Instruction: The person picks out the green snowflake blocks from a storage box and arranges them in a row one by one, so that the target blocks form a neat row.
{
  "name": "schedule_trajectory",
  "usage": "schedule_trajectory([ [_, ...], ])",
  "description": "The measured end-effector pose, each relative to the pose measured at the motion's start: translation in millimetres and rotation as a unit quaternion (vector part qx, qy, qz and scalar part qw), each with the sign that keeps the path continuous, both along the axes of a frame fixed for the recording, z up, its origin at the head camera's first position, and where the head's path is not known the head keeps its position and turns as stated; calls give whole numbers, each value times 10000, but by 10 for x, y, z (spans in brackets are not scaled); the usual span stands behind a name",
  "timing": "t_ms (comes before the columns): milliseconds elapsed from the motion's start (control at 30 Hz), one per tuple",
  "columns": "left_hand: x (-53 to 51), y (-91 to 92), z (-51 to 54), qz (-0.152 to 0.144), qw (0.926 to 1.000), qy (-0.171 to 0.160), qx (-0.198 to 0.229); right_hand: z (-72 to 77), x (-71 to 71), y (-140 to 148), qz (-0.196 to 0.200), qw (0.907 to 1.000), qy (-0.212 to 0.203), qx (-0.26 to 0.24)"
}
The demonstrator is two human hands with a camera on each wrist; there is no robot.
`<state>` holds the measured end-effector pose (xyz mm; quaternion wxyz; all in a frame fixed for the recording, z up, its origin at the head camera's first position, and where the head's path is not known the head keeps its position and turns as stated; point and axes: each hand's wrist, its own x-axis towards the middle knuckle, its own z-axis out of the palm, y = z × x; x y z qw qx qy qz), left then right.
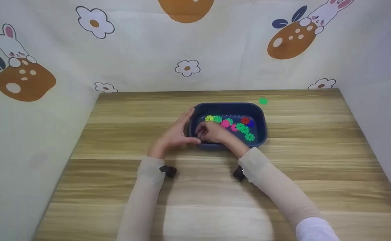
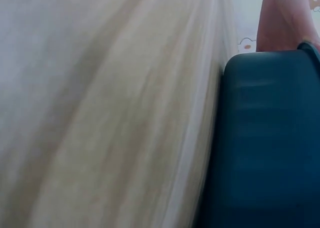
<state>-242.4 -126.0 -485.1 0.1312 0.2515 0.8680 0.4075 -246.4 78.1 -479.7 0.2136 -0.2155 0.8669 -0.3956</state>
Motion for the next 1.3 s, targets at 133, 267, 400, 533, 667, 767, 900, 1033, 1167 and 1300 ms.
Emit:
schedule_trajectory([
  [133,-9,16,-2,-15,10000,7,-38,26,27,39,301,9990,188,269],
  [267,-17,25,-5,-12,9999,31,-99,40,29,69,467,9972,330,480],
  [400,-4,22,1,23,9999,8,-129,31,18,66,469,9975,292,446],
  [533,9,16,6,60,9999,-26,-83,28,13,64,368,9986,215,307],
  [667,14,13,2,85,10000,1,-41,30,12,77,215,9995,144,188],
  [767,17,9,-2,95,9999,19,-57,32,12,90,118,9997,85,179],
  [900,19,4,2,96,9999,-34,-18,47,10,107,0,9999,-16,124],
  [1033,19,10,22,105,9999,-96,14,89,-1,134,-345,9993,36,-139],
  [1167,21,17,29,148,9998,-112,-53,127,-25,174,-731,9965,189,-367],
  [1300,26,27,23,207,9996,-172,-112,176,-45,222,-1046,9932,187,-479],
])
